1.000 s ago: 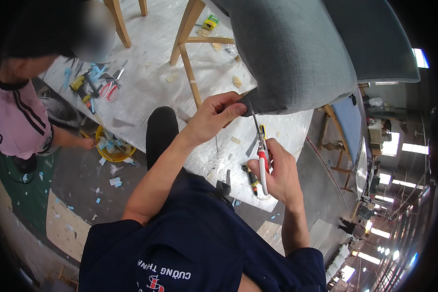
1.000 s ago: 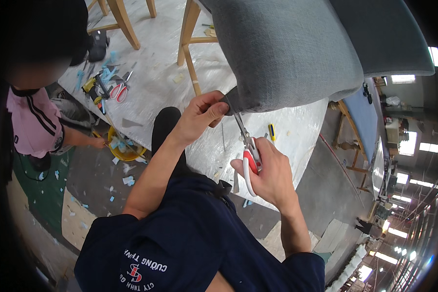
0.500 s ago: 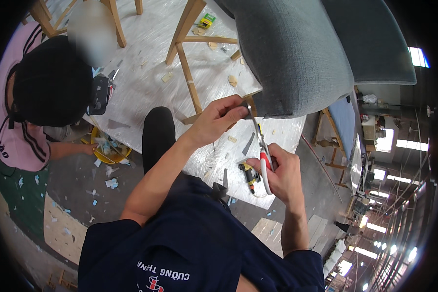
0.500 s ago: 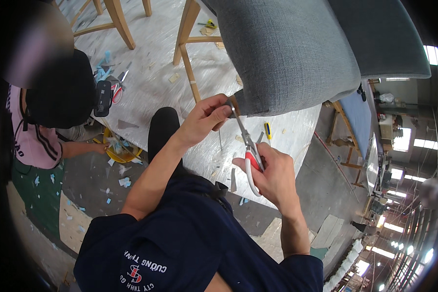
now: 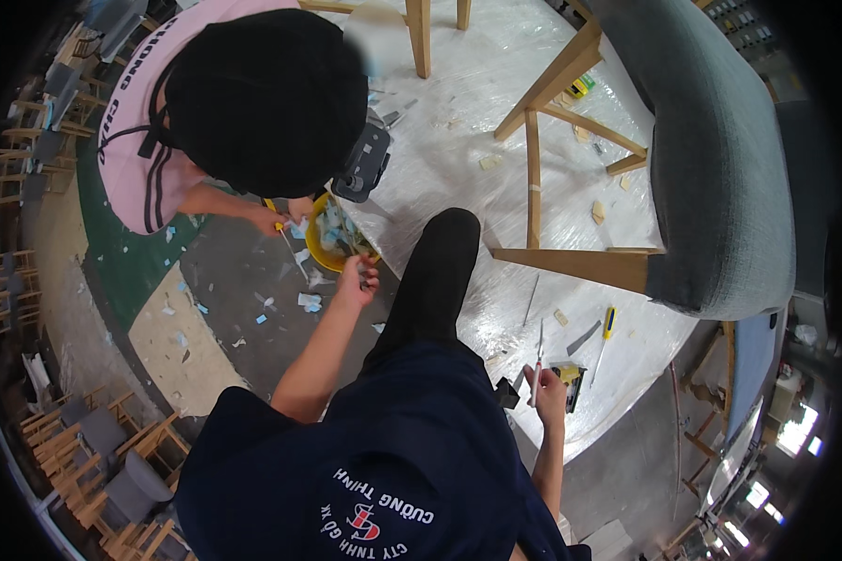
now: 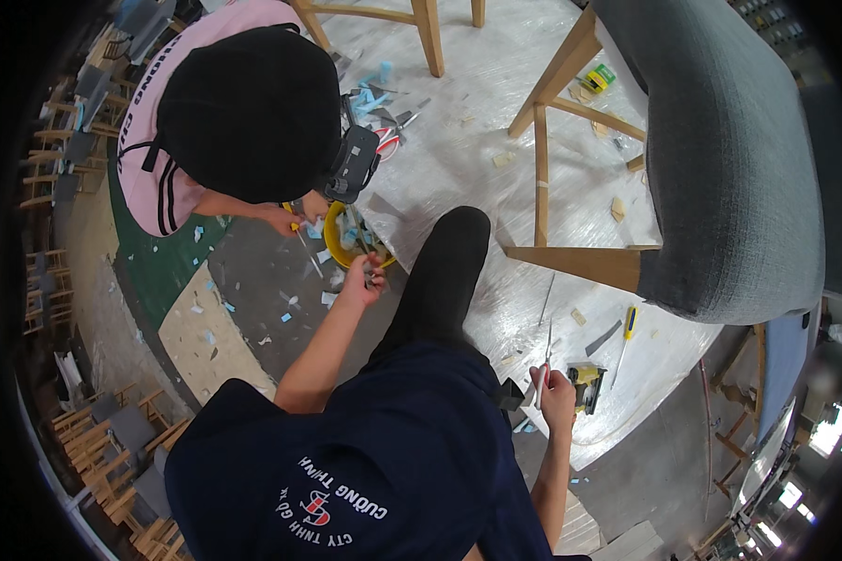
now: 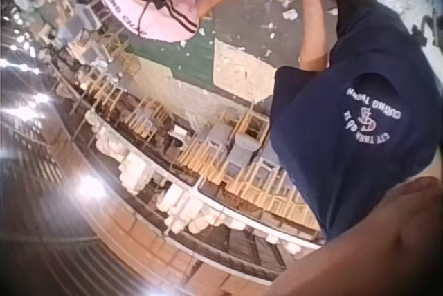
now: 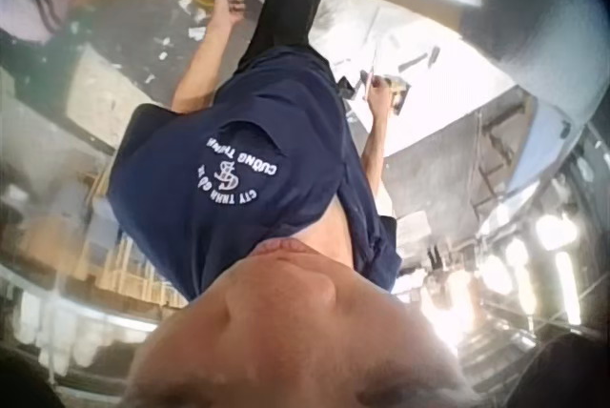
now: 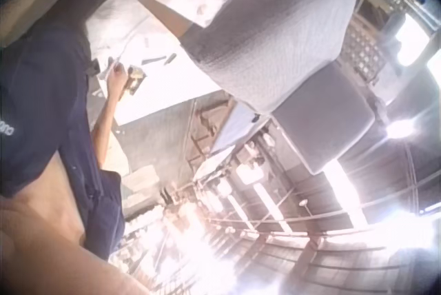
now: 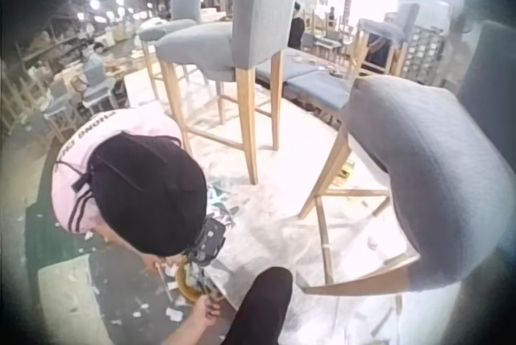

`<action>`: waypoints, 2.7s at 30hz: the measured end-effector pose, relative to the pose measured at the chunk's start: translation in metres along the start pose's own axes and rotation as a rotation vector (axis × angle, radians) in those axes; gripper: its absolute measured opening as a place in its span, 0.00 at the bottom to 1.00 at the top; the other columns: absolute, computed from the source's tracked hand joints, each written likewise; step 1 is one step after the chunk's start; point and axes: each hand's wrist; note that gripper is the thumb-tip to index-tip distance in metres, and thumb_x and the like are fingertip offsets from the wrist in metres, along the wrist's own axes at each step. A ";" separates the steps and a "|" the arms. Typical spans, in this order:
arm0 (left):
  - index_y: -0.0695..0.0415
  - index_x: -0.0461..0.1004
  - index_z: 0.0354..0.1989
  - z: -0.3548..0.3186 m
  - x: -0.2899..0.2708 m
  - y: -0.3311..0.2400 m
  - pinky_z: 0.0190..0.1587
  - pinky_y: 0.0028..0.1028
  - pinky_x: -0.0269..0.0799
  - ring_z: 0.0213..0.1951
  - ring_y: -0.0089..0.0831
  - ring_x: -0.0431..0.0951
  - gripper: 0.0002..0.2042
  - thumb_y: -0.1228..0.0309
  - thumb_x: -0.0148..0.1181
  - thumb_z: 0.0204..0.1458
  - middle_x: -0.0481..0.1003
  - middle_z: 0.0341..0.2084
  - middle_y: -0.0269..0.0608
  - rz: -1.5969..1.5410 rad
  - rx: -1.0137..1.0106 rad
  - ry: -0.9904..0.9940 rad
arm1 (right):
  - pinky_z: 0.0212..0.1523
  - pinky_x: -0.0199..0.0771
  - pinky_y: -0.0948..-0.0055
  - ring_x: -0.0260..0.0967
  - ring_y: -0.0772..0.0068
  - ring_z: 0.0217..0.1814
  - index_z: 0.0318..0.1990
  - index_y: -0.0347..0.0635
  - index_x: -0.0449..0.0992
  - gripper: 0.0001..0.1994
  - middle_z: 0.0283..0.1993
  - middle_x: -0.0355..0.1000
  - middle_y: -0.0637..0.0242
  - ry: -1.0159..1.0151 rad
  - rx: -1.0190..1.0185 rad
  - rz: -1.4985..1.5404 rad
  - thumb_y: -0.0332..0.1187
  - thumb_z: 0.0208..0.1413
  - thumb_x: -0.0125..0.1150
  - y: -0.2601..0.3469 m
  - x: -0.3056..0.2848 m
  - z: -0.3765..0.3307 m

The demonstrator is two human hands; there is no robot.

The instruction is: The person upholsters a chair by pulling and smoothing gray fabric over the seat, trimming excess with scissors, and securing it with a staple gun. They repeatedly adjust the fabric and use a flat tool to tuck edges, while another worker performs similar tasks nearby.

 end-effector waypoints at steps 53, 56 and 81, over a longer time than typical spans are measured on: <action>0.39 0.21 0.82 -0.362 0.545 0.225 0.79 0.39 0.30 0.81 0.36 0.34 0.46 0.59 0.54 0.70 0.26 0.82 0.40 0.630 0.767 1.888 | 0.39 0.69 0.76 0.65 0.81 0.37 0.52 0.35 0.73 0.08 0.37 0.71 0.69 -1.003 -0.562 1.054 0.28 0.71 0.53 0.117 -0.187 0.077; 0.40 0.22 0.82 -0.358 0.555 0.229 0.79 0.39 0.29 0.81 0.36 0.33 0.46 0.60 0.53 0.70 0.26 0.82 0.40 0.660 0.906 1.818 | 0.34 0.65 0.78 0.62 0.81 0.34 0.53 0.34 0.73 0.11 0.37 0.70 0.70 -1.076 -0.755 0.921 0.28 0.68 0.60 0.176 -0.252 0.039; 0.37 0.25 0.82 -0.354 0.579 0.209 0.80 0.38 0.35 0.81 0.38 0.37 0.33 0.53 0.34 0.76 0.30 0.82 0.39 0.655 0.825 1.673 | 0.38 0.76 0.63 0.75 0.55 0.40 0.39 0.37 0.74 0.12 0.40 0.71 0.61 -1.099 -1.348 0.238 0.14 0.49 0.61 0.288 -0.402 0.038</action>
Point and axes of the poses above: each hand's wrist, its own z-axis towards the middle knuckle, its own x-axis out of the palm, y = z × x
